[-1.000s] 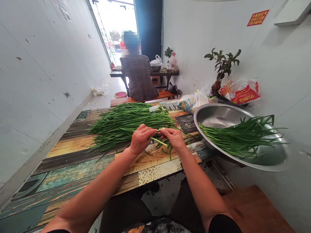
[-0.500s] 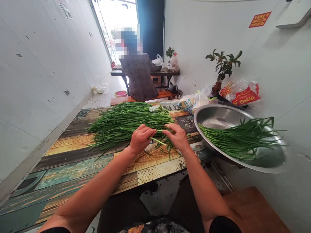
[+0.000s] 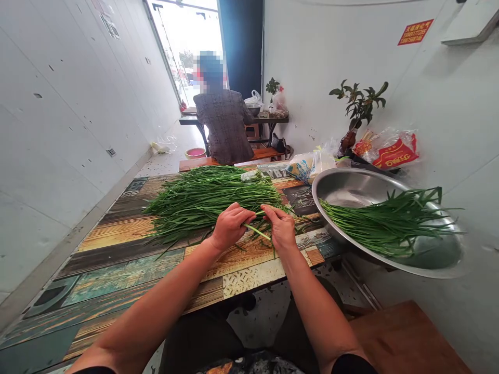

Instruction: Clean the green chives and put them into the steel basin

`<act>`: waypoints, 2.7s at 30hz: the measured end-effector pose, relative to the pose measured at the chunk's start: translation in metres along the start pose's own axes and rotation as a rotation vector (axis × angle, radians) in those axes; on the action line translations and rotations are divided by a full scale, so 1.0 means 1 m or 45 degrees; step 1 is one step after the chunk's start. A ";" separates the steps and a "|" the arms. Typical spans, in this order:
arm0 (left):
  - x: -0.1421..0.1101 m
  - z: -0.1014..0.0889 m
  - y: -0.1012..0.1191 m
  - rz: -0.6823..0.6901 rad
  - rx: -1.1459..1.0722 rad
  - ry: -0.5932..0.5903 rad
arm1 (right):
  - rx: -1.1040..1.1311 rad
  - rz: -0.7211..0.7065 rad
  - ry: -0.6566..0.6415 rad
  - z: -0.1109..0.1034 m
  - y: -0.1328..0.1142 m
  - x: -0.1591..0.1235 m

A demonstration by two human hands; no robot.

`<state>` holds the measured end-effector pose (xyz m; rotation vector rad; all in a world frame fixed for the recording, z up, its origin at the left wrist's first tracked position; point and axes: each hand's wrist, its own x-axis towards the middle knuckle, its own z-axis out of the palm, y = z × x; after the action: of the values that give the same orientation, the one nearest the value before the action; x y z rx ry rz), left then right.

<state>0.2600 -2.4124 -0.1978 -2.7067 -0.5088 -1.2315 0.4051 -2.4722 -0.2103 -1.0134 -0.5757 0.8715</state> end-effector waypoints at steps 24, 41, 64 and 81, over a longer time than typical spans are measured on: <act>-0.002 -0.004 -0.010 -0.161 0.108 0.075 | -0.623 -0.371 0.308 -0.052 -0.024 0.027; -0.004 0.002 -0.007 -0.061 0.111 0.085 | -0.061 0.019 -0.050 -0.015 -0.021 0.011; -0.005 0.001 -0.005 -0.124 -0.075 -0.132 | -0.292 -0.200 -0.023 -0.021 -0.018 0.012; -0.004 -0.001 -0.004 -0.044 0.055 -0.152 | -0.346 -0.229 -0.020 -0.010 -0.014 0.005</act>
<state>0.2553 -2.4103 -0.2000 -2.7581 -0.5916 -1.0588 0.4203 -2.4769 -0.2017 -1.1796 -0.8016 0.6533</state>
